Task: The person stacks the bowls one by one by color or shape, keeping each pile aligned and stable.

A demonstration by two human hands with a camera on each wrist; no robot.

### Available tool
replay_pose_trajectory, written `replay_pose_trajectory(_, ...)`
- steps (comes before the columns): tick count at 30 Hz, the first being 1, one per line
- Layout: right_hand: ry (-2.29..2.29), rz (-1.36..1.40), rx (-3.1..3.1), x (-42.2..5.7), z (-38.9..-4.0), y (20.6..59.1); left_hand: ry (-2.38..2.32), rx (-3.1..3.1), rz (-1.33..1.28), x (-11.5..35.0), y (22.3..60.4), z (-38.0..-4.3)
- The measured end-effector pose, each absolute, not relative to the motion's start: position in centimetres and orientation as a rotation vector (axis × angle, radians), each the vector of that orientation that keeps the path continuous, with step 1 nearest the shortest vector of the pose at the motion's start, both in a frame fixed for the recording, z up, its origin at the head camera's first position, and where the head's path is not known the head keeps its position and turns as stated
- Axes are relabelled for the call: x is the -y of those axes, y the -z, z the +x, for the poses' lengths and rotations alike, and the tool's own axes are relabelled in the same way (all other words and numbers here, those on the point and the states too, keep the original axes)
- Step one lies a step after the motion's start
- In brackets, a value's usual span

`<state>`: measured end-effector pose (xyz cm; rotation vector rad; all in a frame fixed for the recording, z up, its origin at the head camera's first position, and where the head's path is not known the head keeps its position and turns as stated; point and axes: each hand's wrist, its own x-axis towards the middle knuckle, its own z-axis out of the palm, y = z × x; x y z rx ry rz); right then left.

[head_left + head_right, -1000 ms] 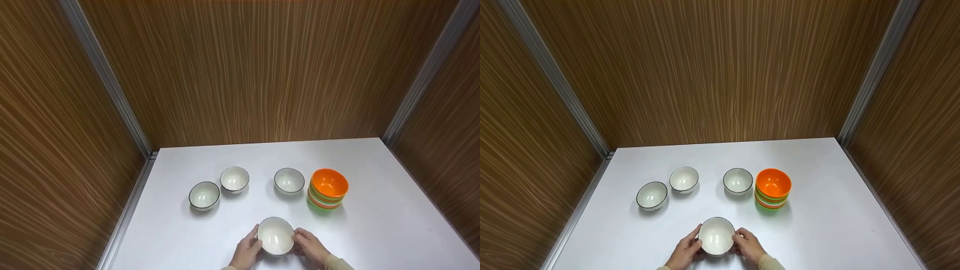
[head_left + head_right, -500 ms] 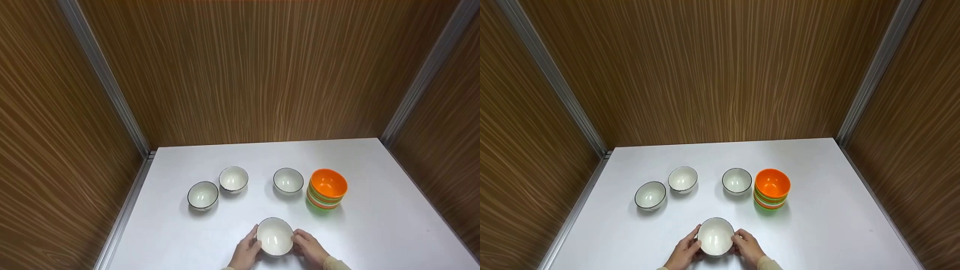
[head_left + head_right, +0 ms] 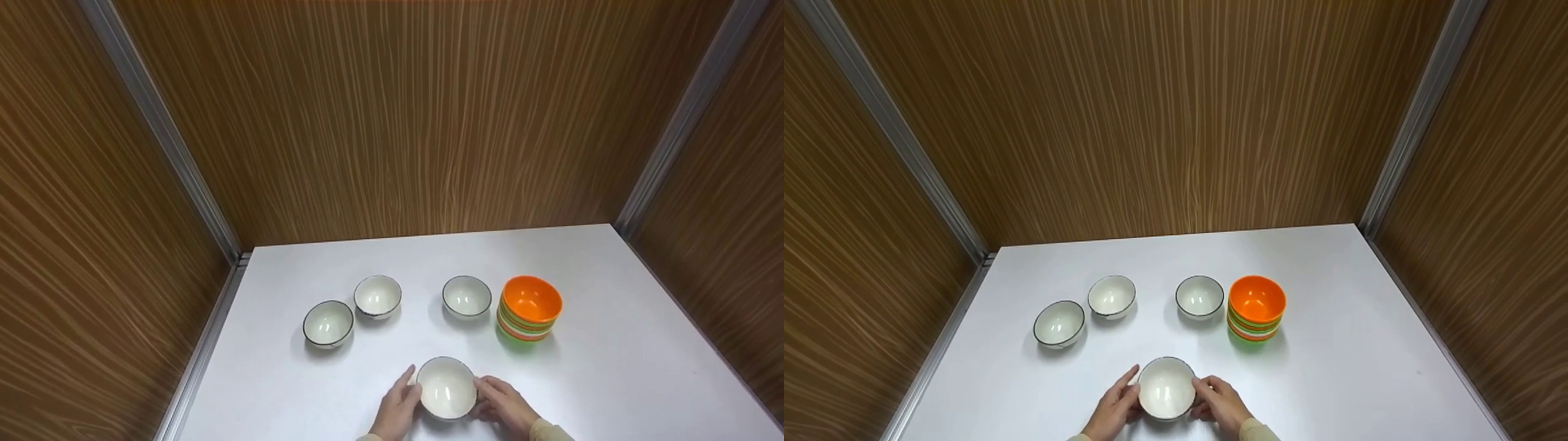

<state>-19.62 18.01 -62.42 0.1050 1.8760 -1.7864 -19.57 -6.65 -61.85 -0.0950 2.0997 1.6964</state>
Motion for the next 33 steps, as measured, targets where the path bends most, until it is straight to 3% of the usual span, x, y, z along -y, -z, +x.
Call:
replay_pose_trajectory(15, 1.823, 0.183, -1.874, -20.5, -20.6, 61.7, -2.131, -2.131, -0.397, 8.7, 58.6, -26.1)
replay_pose_trajectory(33, 1.861, 0.14, -1.897, -20.4, -20.7, 62.0, -2.186, -2.149, -0.703, 8.6, 58.9, -31.2)
